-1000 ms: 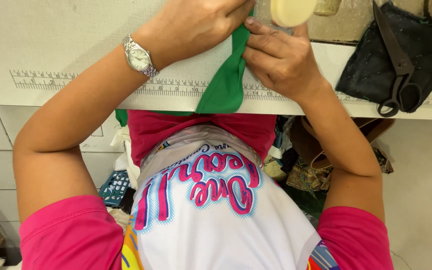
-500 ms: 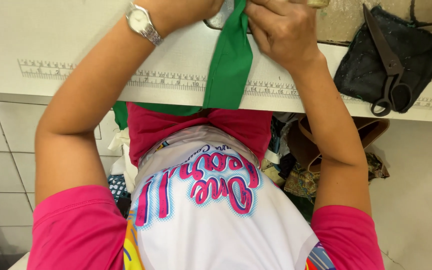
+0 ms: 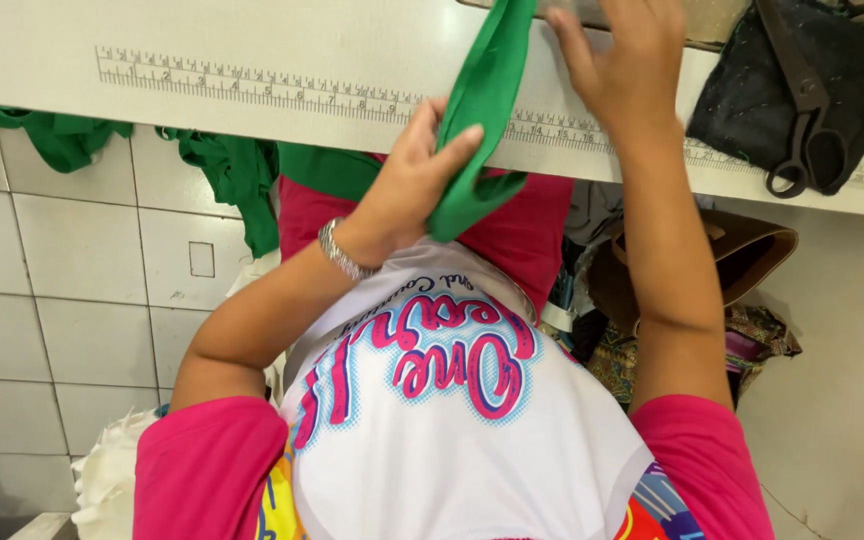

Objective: Measuring and preparing green fabric straps on an industrial sewing machine table by aligning them with a ruler and folding.

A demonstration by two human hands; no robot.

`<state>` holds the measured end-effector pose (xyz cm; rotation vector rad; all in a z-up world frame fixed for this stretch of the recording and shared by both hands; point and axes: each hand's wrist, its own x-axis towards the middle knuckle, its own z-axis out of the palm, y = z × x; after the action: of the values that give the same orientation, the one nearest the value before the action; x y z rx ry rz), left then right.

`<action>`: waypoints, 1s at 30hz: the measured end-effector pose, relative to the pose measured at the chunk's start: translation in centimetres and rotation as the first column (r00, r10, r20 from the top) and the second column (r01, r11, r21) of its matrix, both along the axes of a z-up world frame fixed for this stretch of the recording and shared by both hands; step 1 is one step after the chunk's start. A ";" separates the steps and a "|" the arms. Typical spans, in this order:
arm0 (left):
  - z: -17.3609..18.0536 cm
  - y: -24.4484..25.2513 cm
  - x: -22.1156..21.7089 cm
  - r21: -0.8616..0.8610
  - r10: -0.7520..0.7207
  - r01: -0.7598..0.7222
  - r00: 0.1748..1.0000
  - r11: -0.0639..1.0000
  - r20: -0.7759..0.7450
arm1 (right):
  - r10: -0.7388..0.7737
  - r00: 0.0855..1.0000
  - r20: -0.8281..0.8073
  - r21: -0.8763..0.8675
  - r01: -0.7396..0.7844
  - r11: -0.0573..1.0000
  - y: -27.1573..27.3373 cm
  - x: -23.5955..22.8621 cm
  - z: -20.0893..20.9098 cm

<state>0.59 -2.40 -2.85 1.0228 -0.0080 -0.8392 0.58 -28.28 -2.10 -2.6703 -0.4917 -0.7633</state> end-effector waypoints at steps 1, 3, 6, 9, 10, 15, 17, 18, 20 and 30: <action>0.5 0.8 -0.9 -0.057 -0.045 0.042 0.997 0.997 -0.065 | -0.035 0.999 0.001 0.023 0.035 0.999 1.0 -1.4 0.6; 1.2 2.1 -2.6 -0.110 -0.092 0.077 0.987 0.991 -0.132 | -0.069 0.998 -0.003 0.054 0.069 0.996 3.3 -3.9 0.7; 1.8 2.8 -3.8 -0.067 -0.117 0.111 0.989 0.992 -0.090 | 0.016 0.998 0.066 0.125 -0.024 0.992 6.0 -6.1 -0.4; 2.2 2.9 -3.7 -0.017 -0.120 0.120 0.992 0.993 -0.031 | 0.084 0.977 0.196 0.138 -0.112 0.984 7.2 -6.3 -0.8; 2.2 3.0 -3.7 0.042 -0.130 0.127 0.990 0.991 0.063 | 0.105 0.969 0.225 0.107 -0.132 0.986 7.2 -6.1 -0.8; 1.0 3.6 -3.6 0.232 -0.159 0.072 0.911 0.970 0.380 | 0.205 0.964 0.167 -0.009 -0.206 0.978 7.2 -5.9 0.1; 0.2 4.0 -3.8 0.489 -0.331 -0.037 0.692 0.872 0.641 | 0.206 0.973 0.103 -0.121 -0.193 0.974 7.4 -6.0 -0.1; 0.1 4.1 -3.8 0.492 -0.333 -0.034 0.695 0.870 0.638 | 0.205 0.974 0.099 -0.117 -0.194 0.974 7.4 -6.1 0.0; 0.0 4.2 -3.6 0.450 -0.395 -0.317 0.225 0.835 0.891 | 0.204 0.978 0.031 -0.104 -0.200 0.974 7.5 -6.4 0.3; 3.1 2.1 0.8 0.517 -0.530 -0.119 -0.231 0.848 0.816 | 0.140 0.984 0.114 -0.122 -0.126 0.985 8.8 -7.6 1.2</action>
<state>1.41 -0.25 0.27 1.9802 -1.6199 -0.0103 -6.99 -19.50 -0.86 -2.6714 -0.7588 -0.8866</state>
